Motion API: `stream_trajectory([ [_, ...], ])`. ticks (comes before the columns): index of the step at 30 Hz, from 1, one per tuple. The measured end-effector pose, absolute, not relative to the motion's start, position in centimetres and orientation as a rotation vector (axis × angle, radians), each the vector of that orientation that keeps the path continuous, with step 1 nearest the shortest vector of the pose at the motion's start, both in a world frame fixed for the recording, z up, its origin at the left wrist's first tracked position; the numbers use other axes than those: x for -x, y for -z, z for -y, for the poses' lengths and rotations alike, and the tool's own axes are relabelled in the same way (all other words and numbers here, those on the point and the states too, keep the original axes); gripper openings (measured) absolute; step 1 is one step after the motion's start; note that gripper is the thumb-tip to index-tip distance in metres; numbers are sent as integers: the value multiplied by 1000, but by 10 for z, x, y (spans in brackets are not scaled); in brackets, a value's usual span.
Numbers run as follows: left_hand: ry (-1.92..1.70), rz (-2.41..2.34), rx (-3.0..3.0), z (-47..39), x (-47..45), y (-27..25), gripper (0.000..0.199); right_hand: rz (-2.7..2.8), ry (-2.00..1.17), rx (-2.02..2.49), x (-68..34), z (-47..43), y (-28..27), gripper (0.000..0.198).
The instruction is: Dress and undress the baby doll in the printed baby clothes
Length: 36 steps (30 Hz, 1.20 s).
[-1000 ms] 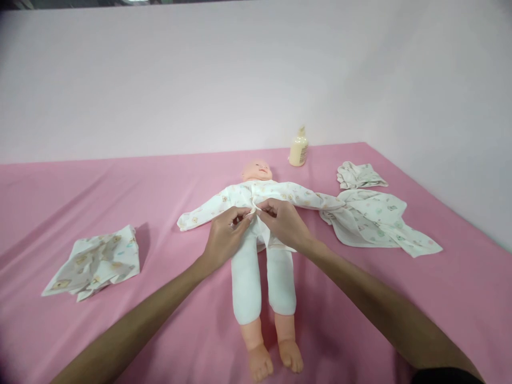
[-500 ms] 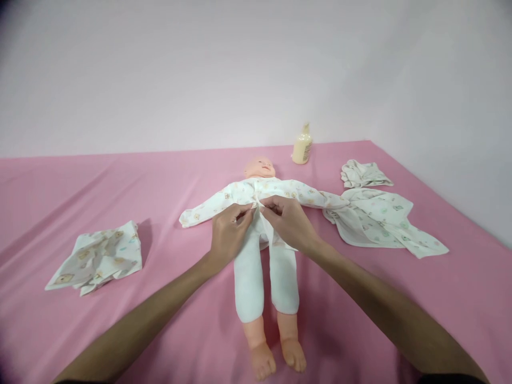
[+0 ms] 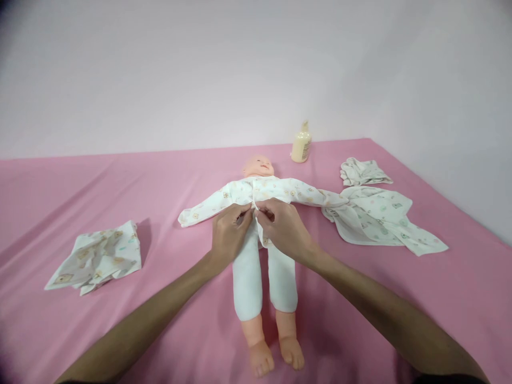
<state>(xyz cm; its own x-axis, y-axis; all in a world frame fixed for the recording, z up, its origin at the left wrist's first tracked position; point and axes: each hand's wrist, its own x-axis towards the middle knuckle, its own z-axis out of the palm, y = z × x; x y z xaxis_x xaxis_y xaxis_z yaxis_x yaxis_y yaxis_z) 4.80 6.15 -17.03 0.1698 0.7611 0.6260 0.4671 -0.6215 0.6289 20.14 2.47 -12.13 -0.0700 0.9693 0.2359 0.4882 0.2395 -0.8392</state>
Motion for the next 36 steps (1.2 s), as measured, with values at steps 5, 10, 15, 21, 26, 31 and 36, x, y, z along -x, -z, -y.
stream_trajectory([
  [5,-1424,-1198,-2088,-61,-48,170,20,1604,-928,1325,-203,-28,122,22],
  [10,-1416,-1214,-2002,-62,-48,171,18,1432,-1043,1229,-204,-38,130,20],
  [15,-1400,-1213,-1944,-60,-49,170,17,1350,-1044,1185,-203,-43,137,27],
  [21,-1410,-1203,-1921,-60,-48,169,16,1336,-1050,1195,-203,-42,137,31],
  [26,-1416,-1195,-1885,-60,-49,170,15,1333,-1047,1202,-201,-40,138,32],
  [31,-1427,-1175,-1913,-60,-49,172,17,1335,-1051,1185,-199,-41,140,30],
  [36,-1404,-1187,-1924,-60,-49,172,16,1374,-1017,1197,-200,-42,143,25],
])
